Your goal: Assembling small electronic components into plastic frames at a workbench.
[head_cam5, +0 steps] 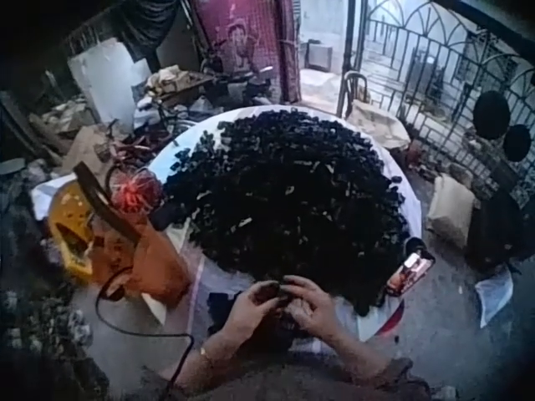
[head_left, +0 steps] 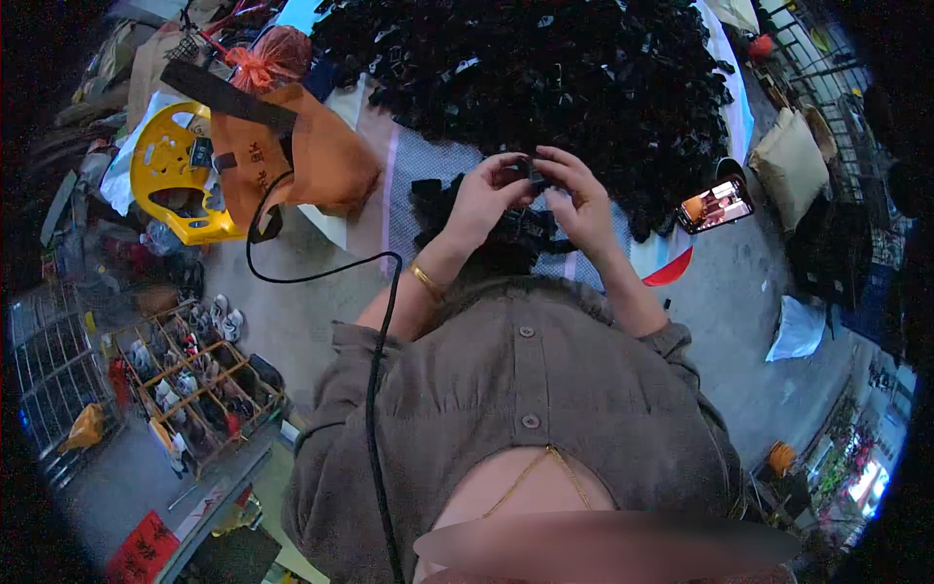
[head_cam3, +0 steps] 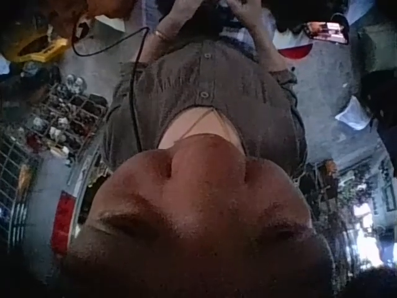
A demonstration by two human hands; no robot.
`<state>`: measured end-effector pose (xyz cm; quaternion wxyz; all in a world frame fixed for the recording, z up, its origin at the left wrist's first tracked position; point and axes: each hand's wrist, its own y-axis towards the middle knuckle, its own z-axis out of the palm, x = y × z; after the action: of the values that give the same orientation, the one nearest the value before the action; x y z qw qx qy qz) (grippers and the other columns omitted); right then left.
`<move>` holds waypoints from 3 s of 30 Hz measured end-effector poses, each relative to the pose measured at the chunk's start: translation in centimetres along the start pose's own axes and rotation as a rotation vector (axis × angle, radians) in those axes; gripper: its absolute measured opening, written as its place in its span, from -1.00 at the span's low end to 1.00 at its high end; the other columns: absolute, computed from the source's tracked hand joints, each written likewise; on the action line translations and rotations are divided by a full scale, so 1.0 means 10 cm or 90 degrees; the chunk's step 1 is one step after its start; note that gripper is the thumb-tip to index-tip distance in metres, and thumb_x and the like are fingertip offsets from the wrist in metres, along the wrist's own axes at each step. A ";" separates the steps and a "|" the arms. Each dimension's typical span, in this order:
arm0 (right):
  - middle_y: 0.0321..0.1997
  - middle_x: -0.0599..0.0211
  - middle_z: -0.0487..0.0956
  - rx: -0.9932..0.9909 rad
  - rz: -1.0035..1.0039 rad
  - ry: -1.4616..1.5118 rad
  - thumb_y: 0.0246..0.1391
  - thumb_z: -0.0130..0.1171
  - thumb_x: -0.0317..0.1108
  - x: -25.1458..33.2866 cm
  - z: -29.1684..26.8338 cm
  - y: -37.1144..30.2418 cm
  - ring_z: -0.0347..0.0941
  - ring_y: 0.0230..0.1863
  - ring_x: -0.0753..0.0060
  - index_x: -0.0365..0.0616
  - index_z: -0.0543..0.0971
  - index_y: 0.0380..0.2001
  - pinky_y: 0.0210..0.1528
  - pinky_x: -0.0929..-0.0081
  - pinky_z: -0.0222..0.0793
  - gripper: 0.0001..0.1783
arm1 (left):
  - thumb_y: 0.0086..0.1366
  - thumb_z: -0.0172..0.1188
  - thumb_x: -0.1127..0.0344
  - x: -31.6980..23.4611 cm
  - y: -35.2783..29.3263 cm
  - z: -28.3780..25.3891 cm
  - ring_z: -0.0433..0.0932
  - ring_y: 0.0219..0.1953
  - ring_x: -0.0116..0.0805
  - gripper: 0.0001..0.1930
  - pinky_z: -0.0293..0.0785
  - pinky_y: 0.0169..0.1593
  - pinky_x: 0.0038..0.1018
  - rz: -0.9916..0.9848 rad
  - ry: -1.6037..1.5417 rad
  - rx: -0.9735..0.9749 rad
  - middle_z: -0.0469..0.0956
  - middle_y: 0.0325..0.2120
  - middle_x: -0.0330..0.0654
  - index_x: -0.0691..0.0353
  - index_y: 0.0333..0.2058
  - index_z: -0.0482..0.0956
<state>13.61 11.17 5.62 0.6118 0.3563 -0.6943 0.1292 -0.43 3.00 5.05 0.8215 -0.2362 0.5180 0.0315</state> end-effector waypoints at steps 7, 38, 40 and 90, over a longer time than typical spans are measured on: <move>-0.01 0.32 0.45 -0.058 0.173 0.226 -0.06 0.14 -0.53 0.03 0.13 -0.08 0.40 -0.04 0.49 -0.22 0.46 -0.14 -0.03 0.57 0.33 -0.67 | 0.08 0.17 0.51 -0.05 -0.16 -0.07 0.48 -0.21 -0.48 -0.65 0.42 -0.14 -0.58 0.063 0.115 0.031 0.51 -0.26 -0.19 0.38 -0.11 0.41; -0.25 0.24 0.55 0.030 -0.083 -0.286 -0.06 0.11 -0.44 -0.83 0.54 0.46 0.48 -0.26 0.22 -0.15 0.54 -0.25 -0.25 0.45 0.41 -0.77 | 0.17 0.10 0.29 -0.03 -0.33 -0.69 0.53 -0.28 -0.16 -0.68 0.41 -0.15 -0.43 0.089 0.668 -0.206 0.54 -0.34 -0.02 0.26 -0.11 0.41; -0.23 0.27 0.51 0.153 -0.084 -0.492 -0.14 0.10 -0.47 -0.95 0.63 0.57 0.45 -0.21 0.16 -0.12 0.49 -0.21 -0.23 0.34 0.42 -0.69 | 0.14 0.13 0.25 0.05 -0.29 -0.77 0.52 -0.28 -0.08 -0.67 0.41 -0.17 -0.36 0.084 0.771 -0.167 0.53 -0.35 0.03 0.25 -0.13 0.44; -0.23 0.30 0.49 -0.165 0.265 0.390 -0.06 0.11 -0.57 -0.21 -0.01 0.18 0.40 -0.22 0.52 -0.30 0.39 -0.03 -0.07 0.59 0.30 -0.57 | -0.05 0.17 0.54 -0.13 0.58 -0.25 0.48 -0.25 -0.26 -0.55 0.41 -0.17 -0.44 0.461 0.552 -0.029 0.47 -0.30 -0.11 0.30 -0.11 0.35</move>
<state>12.46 13.22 4.15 0.7914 0.0726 -0.5475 0.2620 -4.87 7.38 3.26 0.4650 -0.0521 0.8553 0.2223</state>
